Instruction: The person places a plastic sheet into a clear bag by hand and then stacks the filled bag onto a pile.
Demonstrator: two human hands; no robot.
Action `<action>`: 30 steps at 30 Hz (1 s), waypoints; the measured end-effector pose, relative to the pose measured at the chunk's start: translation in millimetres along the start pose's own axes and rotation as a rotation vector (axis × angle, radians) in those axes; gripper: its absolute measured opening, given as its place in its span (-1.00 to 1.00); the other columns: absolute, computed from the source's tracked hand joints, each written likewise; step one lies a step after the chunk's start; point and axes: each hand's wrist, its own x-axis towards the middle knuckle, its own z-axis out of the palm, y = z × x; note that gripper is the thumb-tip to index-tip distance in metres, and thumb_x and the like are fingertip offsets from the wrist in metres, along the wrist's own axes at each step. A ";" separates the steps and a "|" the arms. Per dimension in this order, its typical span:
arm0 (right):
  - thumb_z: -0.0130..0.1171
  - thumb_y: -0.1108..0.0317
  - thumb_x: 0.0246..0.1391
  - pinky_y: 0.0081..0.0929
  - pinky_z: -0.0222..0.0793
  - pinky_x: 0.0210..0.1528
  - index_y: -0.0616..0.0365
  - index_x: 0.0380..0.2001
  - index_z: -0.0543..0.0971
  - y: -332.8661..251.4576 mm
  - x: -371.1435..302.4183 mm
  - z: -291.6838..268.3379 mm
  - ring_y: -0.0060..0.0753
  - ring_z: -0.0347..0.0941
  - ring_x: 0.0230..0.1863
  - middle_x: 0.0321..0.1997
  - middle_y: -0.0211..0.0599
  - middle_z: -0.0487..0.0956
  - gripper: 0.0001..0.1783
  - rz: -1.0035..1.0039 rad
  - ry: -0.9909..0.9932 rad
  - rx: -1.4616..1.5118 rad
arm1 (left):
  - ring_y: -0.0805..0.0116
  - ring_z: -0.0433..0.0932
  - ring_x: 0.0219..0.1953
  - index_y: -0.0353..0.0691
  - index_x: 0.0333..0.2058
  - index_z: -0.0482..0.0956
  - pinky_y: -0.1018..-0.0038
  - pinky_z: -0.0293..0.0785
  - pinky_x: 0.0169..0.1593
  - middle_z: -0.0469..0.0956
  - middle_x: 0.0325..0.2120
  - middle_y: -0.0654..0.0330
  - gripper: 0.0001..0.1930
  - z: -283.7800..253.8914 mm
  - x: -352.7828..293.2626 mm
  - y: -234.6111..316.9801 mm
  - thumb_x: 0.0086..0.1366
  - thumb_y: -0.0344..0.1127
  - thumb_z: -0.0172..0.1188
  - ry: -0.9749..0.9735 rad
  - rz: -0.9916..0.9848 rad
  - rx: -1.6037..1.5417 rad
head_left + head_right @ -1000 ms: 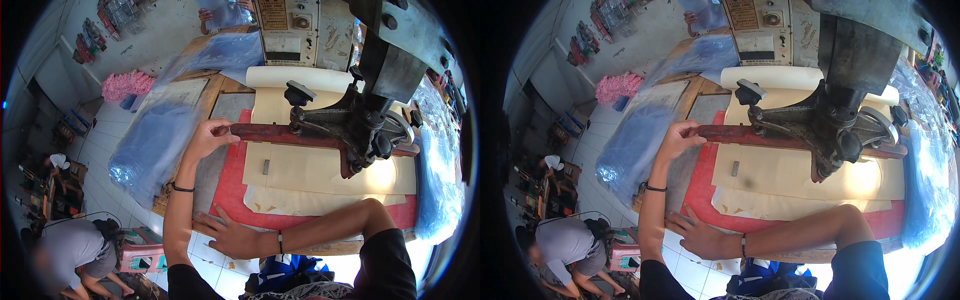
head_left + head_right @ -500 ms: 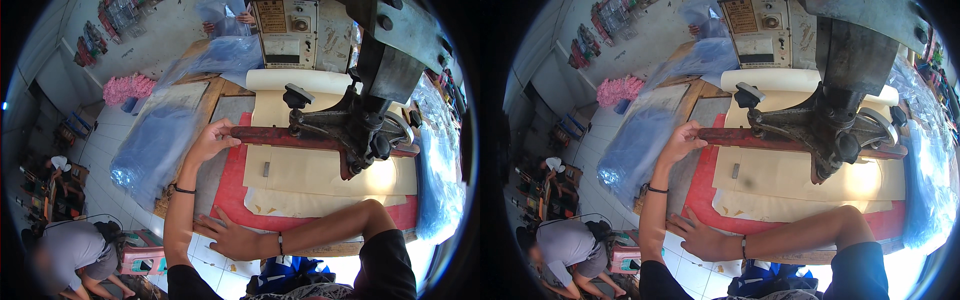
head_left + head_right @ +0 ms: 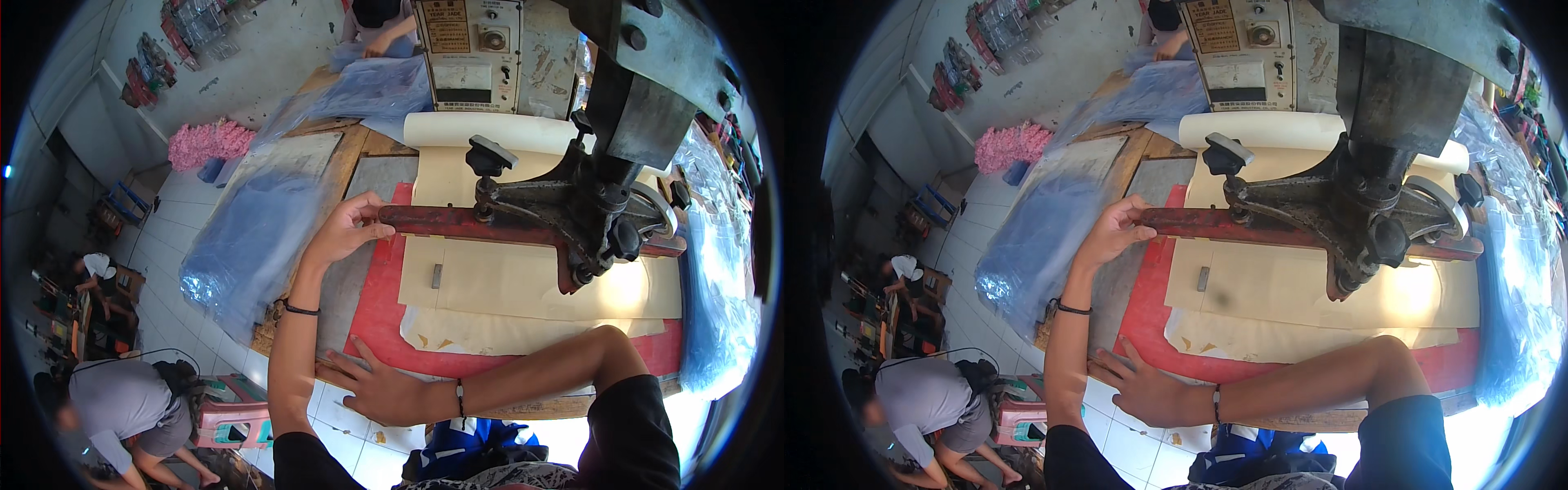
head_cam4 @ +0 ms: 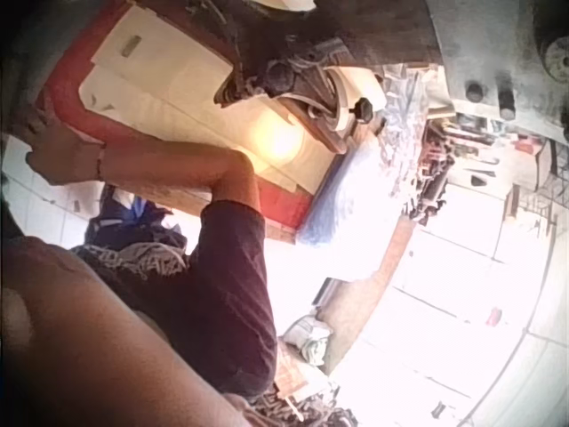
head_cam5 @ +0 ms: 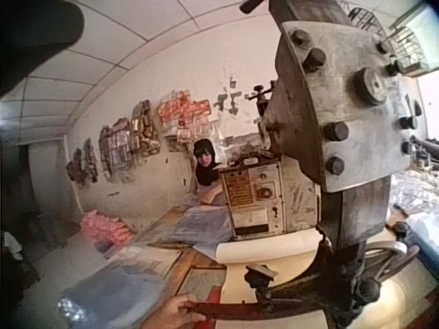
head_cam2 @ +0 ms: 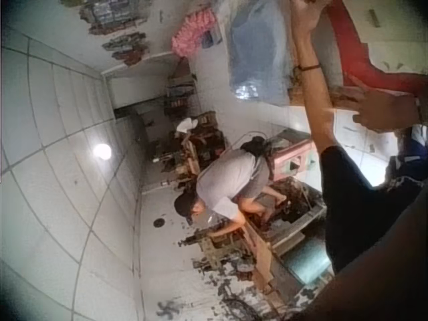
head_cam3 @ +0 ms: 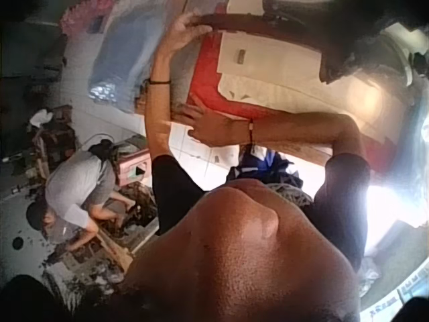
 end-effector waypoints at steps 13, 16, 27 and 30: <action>0.14 0.19 0.12 0.45 -0.17 0.37 -0.09 -0.28 0.71 0.3 -0.4 5.4 0.12 -0.12 0.52 0.48 0.00 0.11 -0.79 -0.001 0.036 0.006 | 0.56 0.55 -0.26 -0.21 -0.27 0.51 0.55 0.48 -0.15 0.63 -0.27 0.29 -0.79 0.0 -0.4 3.3 0.22 -0.36 0.38 0.002 -0.021 0.027; 0.14 0.18 0.12 0.45 -0.17 0.37 -0.09 -0.28 0.71 0.0 -0.5 4.0 0.12 -0.12 0.52 0.48 -0.01 0.11 -0.79 -0.004 0.040 0.008 | 0.56 0.55 -0.26 -0.21 -0.28 0.51 0.55 0.48 -0.15 0.63 -0.27 0.29 -0.80 0.1 -1.6 5.0 0.22 -0.36 0.38 0.008 -0.033 0.011; 0.12 0.17 0.13 0.46 -0.18 0.36 -0.09 -0.28 0.71 0.7 -0.2 10.0 0.12 -0.12 0.52 0.48 -0.02 0.11 -0.78 0.002 0.087 0.015 | 0.57 0.53 -0.28 -0.20 -0.28 0.51 0.57 0.47 -0.17 0.62 -0.28 0.29 -0.80 1.2 -0.3 3.9 0.21 -0.36 0.39 0.007 -0.030 -0.020; 0.13 0.17 0.12 0.46 -0.17 0.36 -0.09 -0.29 0.72 0.3 -1.0 5.3 0.12 -0.11 0.52 0.47 -0.01 0.12 -0.78 -0.005 0.051 -0.002 | 0.58 0.53 -0.29 -0.21 -0.29 0.52 0.58 0.46 -0.18 0.62 -0.29 0.30 -0.79 0.4 -0.9 3.8 0.20 -0.35 0.40 0.013 -0.023 0.001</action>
